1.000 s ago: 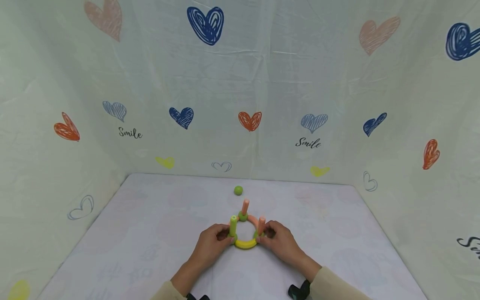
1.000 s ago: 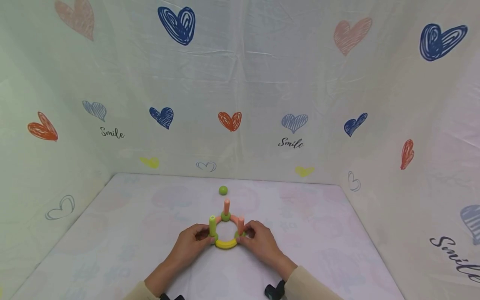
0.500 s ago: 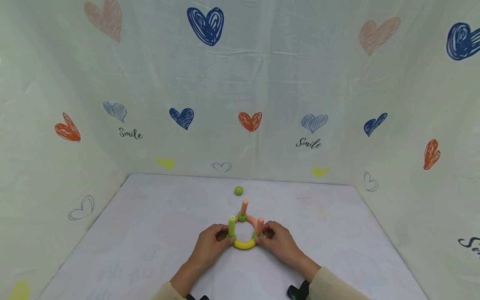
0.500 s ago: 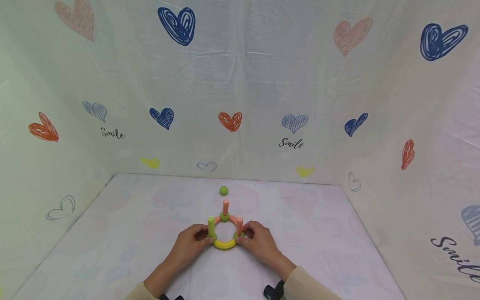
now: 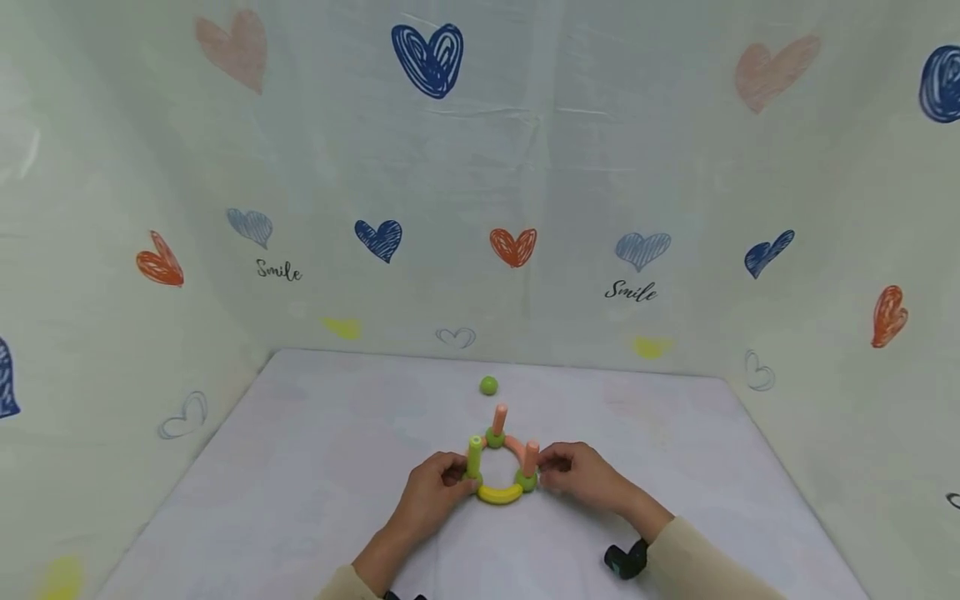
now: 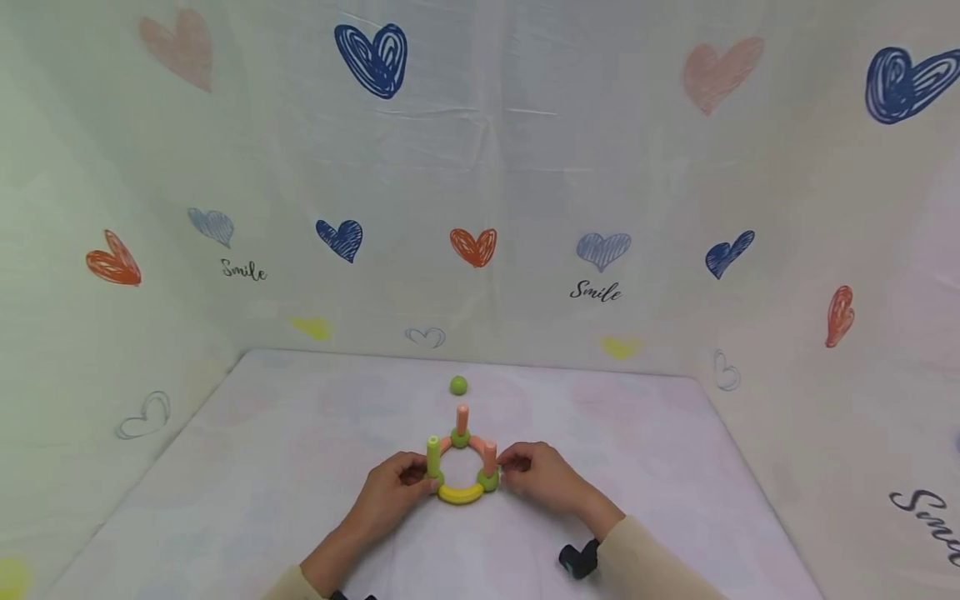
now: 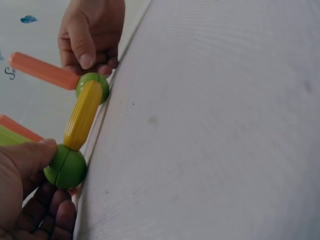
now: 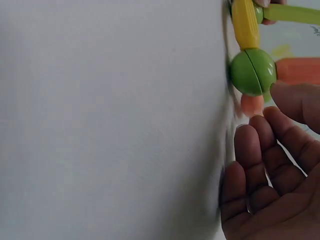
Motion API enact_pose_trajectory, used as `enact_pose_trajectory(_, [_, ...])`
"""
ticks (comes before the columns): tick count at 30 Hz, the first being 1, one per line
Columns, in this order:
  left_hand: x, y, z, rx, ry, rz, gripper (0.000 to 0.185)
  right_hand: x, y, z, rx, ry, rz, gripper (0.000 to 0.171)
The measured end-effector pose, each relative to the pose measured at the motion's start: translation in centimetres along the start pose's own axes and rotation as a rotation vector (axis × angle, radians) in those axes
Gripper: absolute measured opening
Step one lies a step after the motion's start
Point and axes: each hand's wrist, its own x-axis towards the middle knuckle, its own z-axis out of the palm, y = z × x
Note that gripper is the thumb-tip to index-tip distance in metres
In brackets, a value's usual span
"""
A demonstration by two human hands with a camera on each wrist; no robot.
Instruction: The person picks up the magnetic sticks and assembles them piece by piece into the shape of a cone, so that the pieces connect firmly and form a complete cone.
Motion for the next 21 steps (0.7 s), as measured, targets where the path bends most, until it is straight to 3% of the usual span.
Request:
enact_pose_trajectory(7, [0.1, -0.1, 0.3, 0.005, -0.006, -0.015, 0.033, 2.9, -0.1, -1.8, -0.012, 0.066, 0.027, 0.022])
enact_pose_trajectory(15, [0.2, -0.1, 0.3, 0.009, -0.007, -0.035, 0.032, 8.0, -1.9, -2.6, -0.071, 0.213, 0.010, 0.042])
enact_pose_trajectory(21, [0.1, 0.1, 0.1, -0.001, -0.020, -0.044, 0.031, 11.0, -2.6, -2.5, -0.050, 0.225, -0.038, 0.049])
